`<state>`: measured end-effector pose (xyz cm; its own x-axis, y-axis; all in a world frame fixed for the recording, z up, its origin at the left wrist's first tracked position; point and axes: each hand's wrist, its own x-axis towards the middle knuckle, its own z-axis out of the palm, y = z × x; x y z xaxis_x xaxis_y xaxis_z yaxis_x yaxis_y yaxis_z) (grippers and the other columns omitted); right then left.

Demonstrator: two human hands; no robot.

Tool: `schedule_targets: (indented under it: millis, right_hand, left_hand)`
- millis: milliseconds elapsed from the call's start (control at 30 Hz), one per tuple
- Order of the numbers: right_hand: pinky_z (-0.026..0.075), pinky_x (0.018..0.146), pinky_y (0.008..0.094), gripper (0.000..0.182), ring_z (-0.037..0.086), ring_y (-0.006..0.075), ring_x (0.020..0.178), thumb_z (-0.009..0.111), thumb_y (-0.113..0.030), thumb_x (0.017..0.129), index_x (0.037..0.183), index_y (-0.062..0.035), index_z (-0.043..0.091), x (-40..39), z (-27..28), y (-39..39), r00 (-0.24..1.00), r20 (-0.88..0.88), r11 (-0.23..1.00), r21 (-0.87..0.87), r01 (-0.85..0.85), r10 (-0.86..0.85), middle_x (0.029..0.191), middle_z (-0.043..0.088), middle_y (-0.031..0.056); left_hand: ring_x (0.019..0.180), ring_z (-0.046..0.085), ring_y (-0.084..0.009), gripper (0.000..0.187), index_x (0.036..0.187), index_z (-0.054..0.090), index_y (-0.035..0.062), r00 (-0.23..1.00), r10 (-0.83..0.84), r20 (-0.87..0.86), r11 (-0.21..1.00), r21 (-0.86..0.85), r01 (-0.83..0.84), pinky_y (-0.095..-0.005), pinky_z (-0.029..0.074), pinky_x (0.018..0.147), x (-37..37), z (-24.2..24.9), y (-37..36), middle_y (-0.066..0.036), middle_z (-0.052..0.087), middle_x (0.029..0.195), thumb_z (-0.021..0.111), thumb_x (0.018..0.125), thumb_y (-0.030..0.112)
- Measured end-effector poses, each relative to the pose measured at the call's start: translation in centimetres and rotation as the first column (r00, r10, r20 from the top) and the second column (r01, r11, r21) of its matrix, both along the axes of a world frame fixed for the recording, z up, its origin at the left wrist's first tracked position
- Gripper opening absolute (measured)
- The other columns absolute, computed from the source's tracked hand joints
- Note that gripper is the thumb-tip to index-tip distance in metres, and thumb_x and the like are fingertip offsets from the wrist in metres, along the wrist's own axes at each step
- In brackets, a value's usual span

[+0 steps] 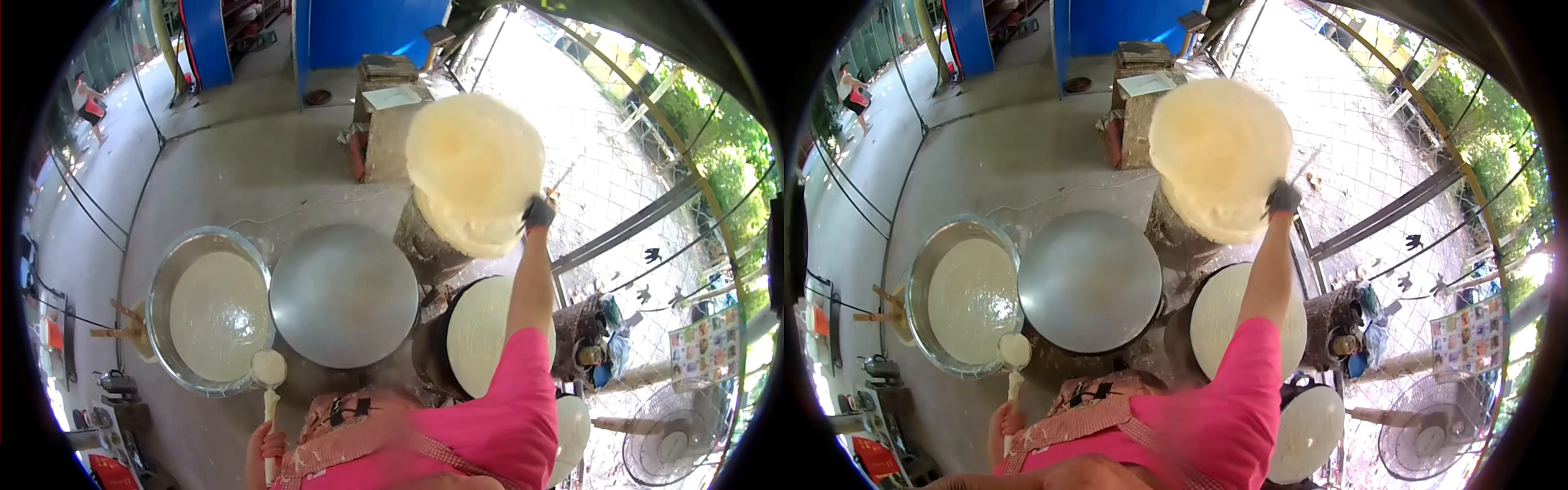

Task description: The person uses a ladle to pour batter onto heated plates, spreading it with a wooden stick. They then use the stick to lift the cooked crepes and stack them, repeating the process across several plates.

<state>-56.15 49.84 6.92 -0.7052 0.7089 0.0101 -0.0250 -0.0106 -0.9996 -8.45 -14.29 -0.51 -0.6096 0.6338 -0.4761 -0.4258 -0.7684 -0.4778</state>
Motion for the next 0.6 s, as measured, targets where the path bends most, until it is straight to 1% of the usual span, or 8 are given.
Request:
schedule_targets:
  millis: [100,167,300,367,433,500,567,600]
  right_hand:
    - [0.037,0.034,0.0327,0.020,0.047,0.0202,0.035,0.053,-0.016,0.073,0.059,-0.0019,0.053,0.8,-10.7,1.8,0.975,0.166,0.979,0.166,0.119,-0.146,0.046,0.049,0.0085]
    - [0.038,0.034,0.0318,0.022,0.048,0.0205,0.039,0.054,-0.020,0.074,0.070,0.0013,0.054,0.6,-14.0,1.4,0.895,0.343,0.888,-0.256,0.381,-0.285,0.055,0.053,0.0111]
    - [0.038,0.035,0.0329,0.022,0.048,0.0214,0.039,0.057,-0.019,0.073,0.074,0.0026,0.056,1.2,-17.4,1.6,0.884,0.293,0.882,-0.199,0.428,-0.363,0.057,0.053,0.0114]
    - [0.044,0.046,0.0363,0.038,0.054,0.0247,0.044,0.061,-0.035,0.071,0.069,0.0024,0.058,1.4,-18.4,3.1,0.804,0.478,0.929,0.078,0.363,-0.354,0.056,0.057,0.0118]
    - [0.043,0.045,0.0396,0.052,0.053,0.0270,0.043,0.062,-0.053,0.067,0.066,-0.0010,0.056,2.5,-19.4,3.7,0.612,0.374,0.596,0.777,0.204,-0.697,0.053,0.056,0.0092]
    - [0.043,0.046,0.0346,0.058,0.053,0.0245,0.045,0.062,-0.064,0.060,0.072,-0.0074,0.053,3.8,-17.9,1.8,0.686,0.151,0.421,0.873,0.246,-0.712,0.052,0.055,0.0064]
    - [0.045,0.055,0.0358,0.053,0.058,0.0269,0.058,0.058,-0.055,0.070,0.089,-0.0057,0.055,6.1,-11.3,-5.4,0.809,0.417,0.697,0.717,-0.014,-0.414,0.063,0.060,0.0091]
    - [0.042,0.046,0.0324,0.044,0.053,0.0224,0.046,0.056,-0.045,0.076,0.093,-0.0049,0.055,5.3,-16.0,-4.7,0.961,0.066,0.443,0.894,0.062,-0.268,0.058,0.058,0.0075]
  left_hand:
    - [0.043,0.034,-0.0072,0.027,0.112,0.051,0.0127,0.994,0.037,0.107,0.998,-0.064,-0.030,-0.0207,0.031,0.036,0.8,-1.6,-1.0,0.000,0.033,0.054,0.040,0.089,0.023]
    - [0.043,0.034,-0.0070,0.027,0.113,0.049,0.0122,0.982,0.110,0.155,0.970,-0.233,-0.071,-0.0203,0.032,0.036,-2.1,5.2,3.1,0.000,0.034,0.054,0.040,0.089,0.023]
    - [0.043,0.034,-0.0058,0.029,0.115,0.046,0.0109,0.991,0.104,0.086,0.964,-0.255,-0.079,-0.0196,0.032,0.036,-2.5,6.8,3.6,0.001,0.034,0.054,0.040,0.089,0.022]
    - [0.043,0.034,-0.0054,0.030,0.116,0.045,0.0102,0.987,0.144,0.075,0.964,-0.234,-0.123,-0.0194,0.031,0.036,-2.5,6.8,3.6,0.001,0.034,0.054,0.040,0.089,0.023]
    - [0.043,0.033,-0.0044,0.028,0.114,0.046,0.0094,0.980,0.181,0.082,0.960,-0.230,-0.158,-0.0180,0.030,0.035,-2.7,7.0,3.8,0.002,0.033,0.054,0.040,0.089,0.021]
    - [0.042,0.031,-0.0028,0.024,0.110,0.047,0.0084,0.964,0.239,0.114,0.942,-0.267,-0.202,-0.0153,0.026,0.034,-2.7,8.0,3.0,0.003,0.032,0.054,0.042,0.089,0.018]
    - [0.039,0.029,-0.0026,0.025,0.109,0.047,0.0077,0.990,0.092,-0.109,0.841,-0.524,-0.136,-0.0161,0.025,0.033,-2.1,6.6,1.3,0.004,0.031,0.051,0.040,0.090,0.021]
    - [0.037,0.028,-0.0024,0.026,0.109,0.047,0.0076,0.985,0.105,-0.137,0.764,-0.623,-0.168,-0.0163,0.025,0.031,-2.2,7.0,1.1,0.005,0.030,0.049,0.038,0.090,0.024]
